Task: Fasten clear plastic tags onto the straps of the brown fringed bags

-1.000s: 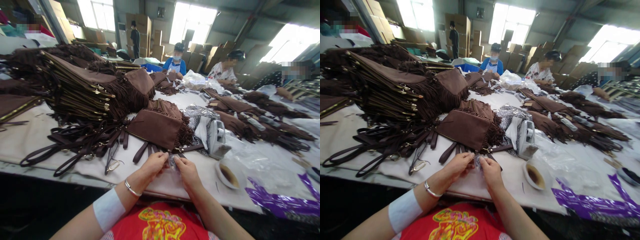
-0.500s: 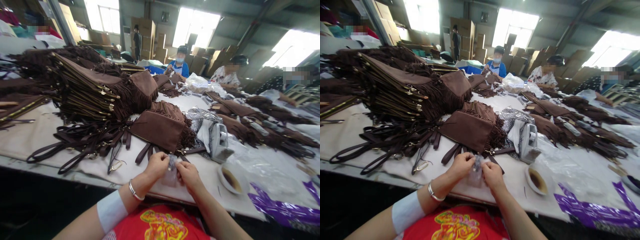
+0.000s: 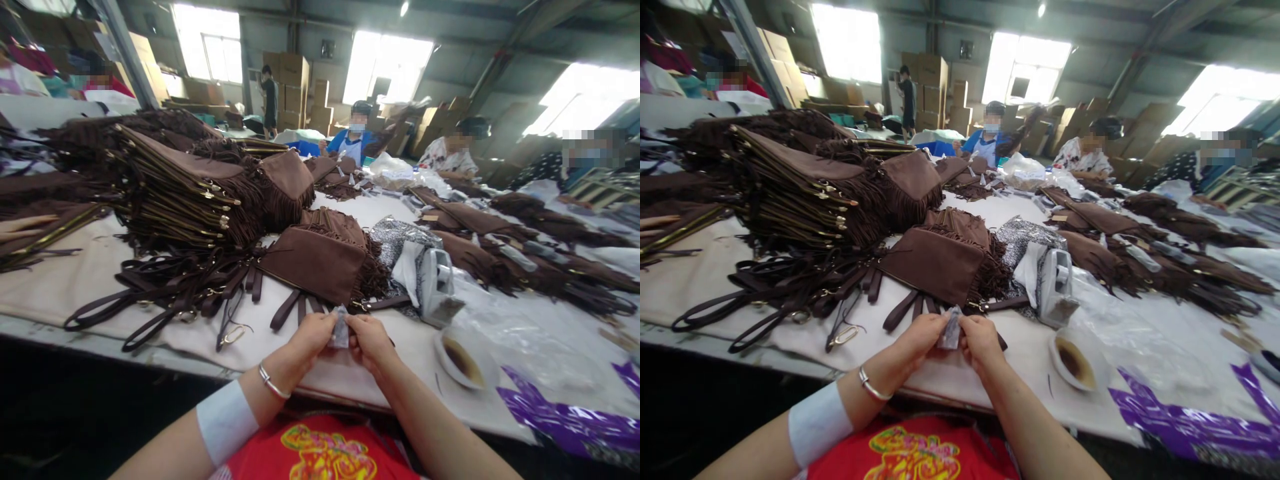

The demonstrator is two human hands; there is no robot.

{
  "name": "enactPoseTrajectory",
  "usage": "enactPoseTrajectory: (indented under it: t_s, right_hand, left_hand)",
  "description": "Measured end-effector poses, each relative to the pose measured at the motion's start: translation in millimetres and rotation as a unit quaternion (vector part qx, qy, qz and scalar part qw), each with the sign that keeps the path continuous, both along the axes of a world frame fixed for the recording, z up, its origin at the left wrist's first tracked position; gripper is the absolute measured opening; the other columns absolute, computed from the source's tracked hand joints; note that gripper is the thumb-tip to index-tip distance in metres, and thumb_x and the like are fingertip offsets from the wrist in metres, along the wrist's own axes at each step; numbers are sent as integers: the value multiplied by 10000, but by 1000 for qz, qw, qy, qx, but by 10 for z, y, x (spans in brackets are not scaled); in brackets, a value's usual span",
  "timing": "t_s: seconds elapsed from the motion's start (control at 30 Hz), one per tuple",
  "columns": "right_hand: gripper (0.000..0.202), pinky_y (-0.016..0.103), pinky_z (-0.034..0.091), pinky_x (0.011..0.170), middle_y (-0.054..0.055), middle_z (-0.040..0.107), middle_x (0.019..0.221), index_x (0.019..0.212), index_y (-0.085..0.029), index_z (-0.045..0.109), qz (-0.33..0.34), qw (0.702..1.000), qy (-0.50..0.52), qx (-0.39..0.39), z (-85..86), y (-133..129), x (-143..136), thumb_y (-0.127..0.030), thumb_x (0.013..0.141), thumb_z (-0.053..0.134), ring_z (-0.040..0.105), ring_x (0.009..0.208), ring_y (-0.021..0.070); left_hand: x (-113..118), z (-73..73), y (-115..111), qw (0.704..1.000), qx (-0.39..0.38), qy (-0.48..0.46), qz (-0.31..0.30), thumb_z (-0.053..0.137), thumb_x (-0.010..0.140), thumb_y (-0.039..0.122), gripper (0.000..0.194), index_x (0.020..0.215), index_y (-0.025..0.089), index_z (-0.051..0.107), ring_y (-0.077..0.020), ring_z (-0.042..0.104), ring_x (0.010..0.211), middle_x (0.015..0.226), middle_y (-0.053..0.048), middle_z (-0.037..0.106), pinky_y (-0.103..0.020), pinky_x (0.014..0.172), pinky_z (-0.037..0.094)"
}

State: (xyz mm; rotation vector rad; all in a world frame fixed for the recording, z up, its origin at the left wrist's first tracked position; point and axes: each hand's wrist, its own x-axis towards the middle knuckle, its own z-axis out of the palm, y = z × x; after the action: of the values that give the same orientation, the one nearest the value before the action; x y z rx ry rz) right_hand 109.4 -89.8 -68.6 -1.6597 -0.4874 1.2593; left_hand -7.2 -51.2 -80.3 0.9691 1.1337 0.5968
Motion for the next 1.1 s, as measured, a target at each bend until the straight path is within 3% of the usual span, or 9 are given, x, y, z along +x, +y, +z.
enactPoseTrajectory:
  t_s: [0.17,0.3,0.4,0.57,0.73,0.83,0.9,0.97,1.1]
  right_hand:
    - [302,167,163,292,-91,394,324,548,-202,469,13,999,-39,10,-40,-1,42,-394,640,682,290,272,44]
    - [309,163,152,293,-87,405,323,552,-201,466,24,999,-43,2,-84,-44,94,-409,664,666,278,271,41]
    - [292,161,152,285,-73,432,335,569,-202,476,34,999,-27,-19,-67,-44,116,-409,675,650,286,263,47]
    - [304,153,159,283,-74,425,347,574,-205,461,32,999,-3,-27,-23,-21,125,-419,676,650,287,263,43]
    - [353,173,167,280,-86,395,338,575,-229,421,19,1000,-16,-12,-81,36,102,-485,694,632,279,259,56]
    - [325,191,188,291,-75,423,340,572,-220,484,24,999,-45,2,-111,30,125,-472,680,657,310,269,69]
    - [285,200,269,330,-43,504,385,570,-200,563,40,994,-94,25,-98,-17,168,-439,666,684,410,325,90]
    - [247,221,393,436,-1,616,498,597,-191,641,70,974,-200,73,-55,-91,224,-416,694,671,544,461,132]
    - [221,290,496,681,56,715,789,841,-183,707,118,881,-421,179,54,-221,329,-342,829,555,644,716,195]
  left_hand:
    - [-6,-91,-5,999,26,-14,22,702,710,512,390,650,130,646,-116,497,505,564,-18,598,-230,480,365]
    - [22,-132,5,998,46,18,46,662,746,503,394,610,135,625,-109,473,481,540,-12,572,-226,445,335]
    - [48,-91,10,996,57,39,54,663,754,452,356,592,138,622,-100,466,476,531,-6,565,-217,436,329]
    - [88,-30,24,999,9,25,45,651,752,466,338,664,139,638,-122,518,481,570,-23,602,-221,425,349]
    - [220,34,68,999,8,25,25,656,741,474,366,631,127,628,-108,481,435,552,-32,591,-227,412,318]
    - [295,88,77,999,7,32,31,637,759,432,332,597,144,601,-95,435,393,503,-4,550,-229,396,281]
    - [316,115,77,999,1,34,33,622,765,395,303,586,154,586,-96,424,380,475,10,524,-230,391,271]
    - [311,134,75,999,-5,31,28,612,764,365,286,570,160,570,-95,417,375,459,14,508,-229,391,267]
    - [249,140,52,1000,-9,23,8,596,769,336,258,580,167,548,-78,334,357,438,38,457,-231,392,205]
